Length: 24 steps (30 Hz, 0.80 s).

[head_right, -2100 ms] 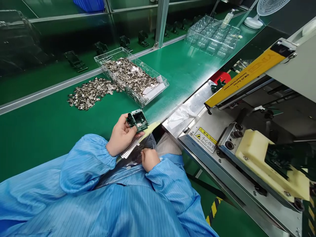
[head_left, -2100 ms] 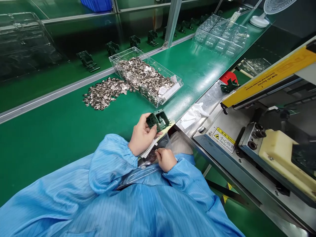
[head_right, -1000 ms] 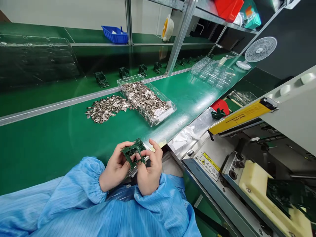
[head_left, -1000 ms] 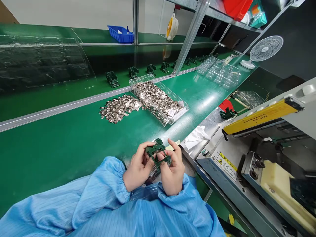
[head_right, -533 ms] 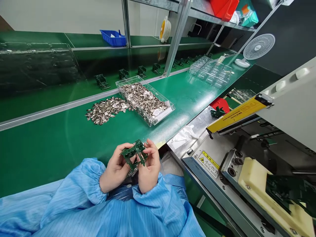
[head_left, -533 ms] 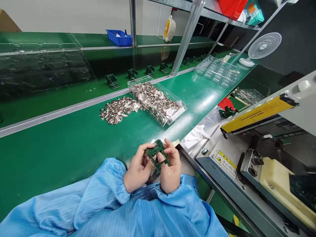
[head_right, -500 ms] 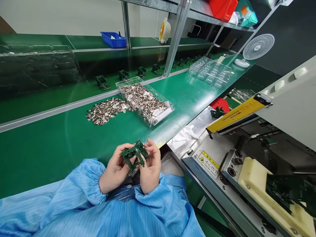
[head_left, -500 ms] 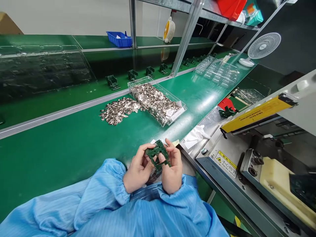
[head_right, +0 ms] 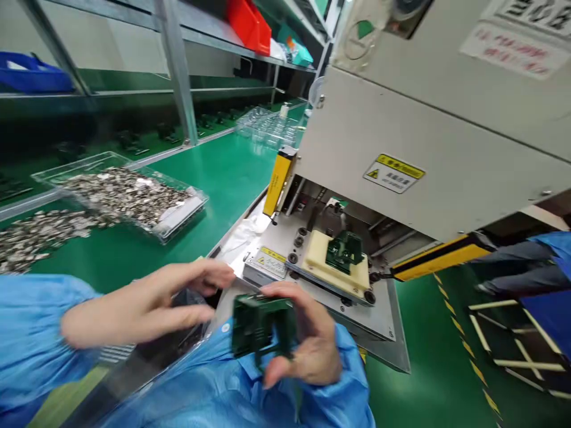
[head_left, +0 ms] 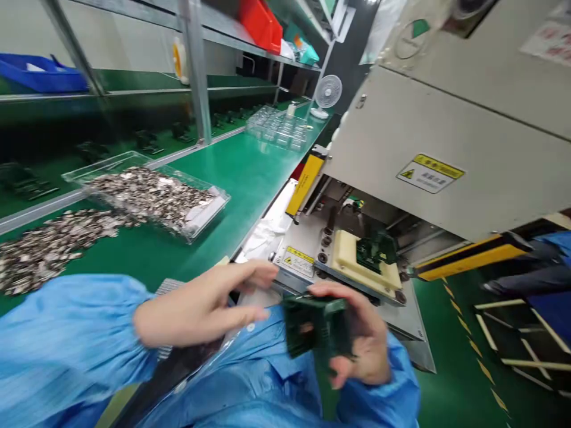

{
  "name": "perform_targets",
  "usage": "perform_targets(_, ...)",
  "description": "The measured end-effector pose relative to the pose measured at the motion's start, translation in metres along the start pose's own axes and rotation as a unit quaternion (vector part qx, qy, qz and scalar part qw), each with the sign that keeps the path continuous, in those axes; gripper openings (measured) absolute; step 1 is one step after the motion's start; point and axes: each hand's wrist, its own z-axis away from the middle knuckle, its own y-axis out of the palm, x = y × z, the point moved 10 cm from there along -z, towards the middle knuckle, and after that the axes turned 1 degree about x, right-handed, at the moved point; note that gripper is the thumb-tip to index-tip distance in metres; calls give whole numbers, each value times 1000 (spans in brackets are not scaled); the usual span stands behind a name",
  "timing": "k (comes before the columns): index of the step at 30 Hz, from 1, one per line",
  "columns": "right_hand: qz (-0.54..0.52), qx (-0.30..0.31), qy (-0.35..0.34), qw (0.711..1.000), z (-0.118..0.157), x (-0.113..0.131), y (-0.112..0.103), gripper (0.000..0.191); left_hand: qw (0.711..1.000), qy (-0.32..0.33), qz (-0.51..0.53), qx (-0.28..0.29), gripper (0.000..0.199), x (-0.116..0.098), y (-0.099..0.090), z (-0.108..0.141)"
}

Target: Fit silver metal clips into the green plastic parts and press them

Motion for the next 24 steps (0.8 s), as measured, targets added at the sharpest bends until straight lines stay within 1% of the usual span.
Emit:
perform_targets(1,28,-108,-7,994,11,4,-40,70,998,37,-46,-13,46,-10,2,-24)
perform_targets(2,58,-224,-19,973,26,10,-81,70,993,77,-84,-26,44,-20,8,-49)
perform_targets(3,88,-333,-32,938,44,16,-116,69,987,113,-114,-30,45,-28,19,-73)
perform_targets(4,115,-425,-43,897,62,20,-145,67,980,143,-137,-26,48,-33,33,-97)
perform_targets(5,133,-490,-46,860,76,22,-167,66,975,162,-153,-21,55,-36,48,-119)
perform_targets(6,143,-529,-37,836,85,21,-184,66,972,168,-163,-14,63,-35,63,-141)
perform_targets(7,149,-548,-25,823,89,18,-197,68,972,161,-169,-2,71,-32,79,-161)
perform_targets(8,154,-550,-12,821,88,14,-206,71,974,146,-172,11,78,-28,92,-179)
perform_targets(9,159,-540,1,827,84,10,-213,74,977,128,-170,24,82,-23,103,-193)
perform_targets(10,166,-519,13,838,78,8,-217,76,980,113,-162,33,84,-20,110,-204)
perform_targets(11,176,-494,20,851,69,6,-220,76,983,105,-147,33,84,-20,111,-210)
perform_targets(12,187,-465,26,865,60,5,-220,75,986,105,-126,22,83,-22,107,-212)
perform_targets(13,196,-435,30,879,49,4,-219,72,989,112,-99,4,82,-25,98,-209)
perform_targets(14,201,-404,35,892,38,2,-217,70,990,121,-68,-17,80,-30,84,-202)
perform_targets(16,210,-349,45,912,16,-4,-212,69,992,122,-8,-43,71,-34,50,-176)
perform_targets(17,220,-317,56,921,6,-10,-208,68,993,108,14,-40,65,-32,34,-160)
perform_targets(18,231,-276,75,930,-5,-18,-202,68,996,84,33,-22,60,-27,21,-142)
perform_targets(20,241,-183,120,946,-22,-38,-187,66,999,17,43,20,54,-9,1,-104)
perform_targets(21,239,-143,140,950,-28,-47,-179,64,999,-20,40,28,52,4,-8,-85)
perform_targets(22,234,-114,156,953,-31,-54,-172,63,998,-54,30,28,50,18,-16,-67)
perform_targets(24,239,-95,167,952,-33,-60,-166,64,994,-105,7,19,48,47,-25,-38)
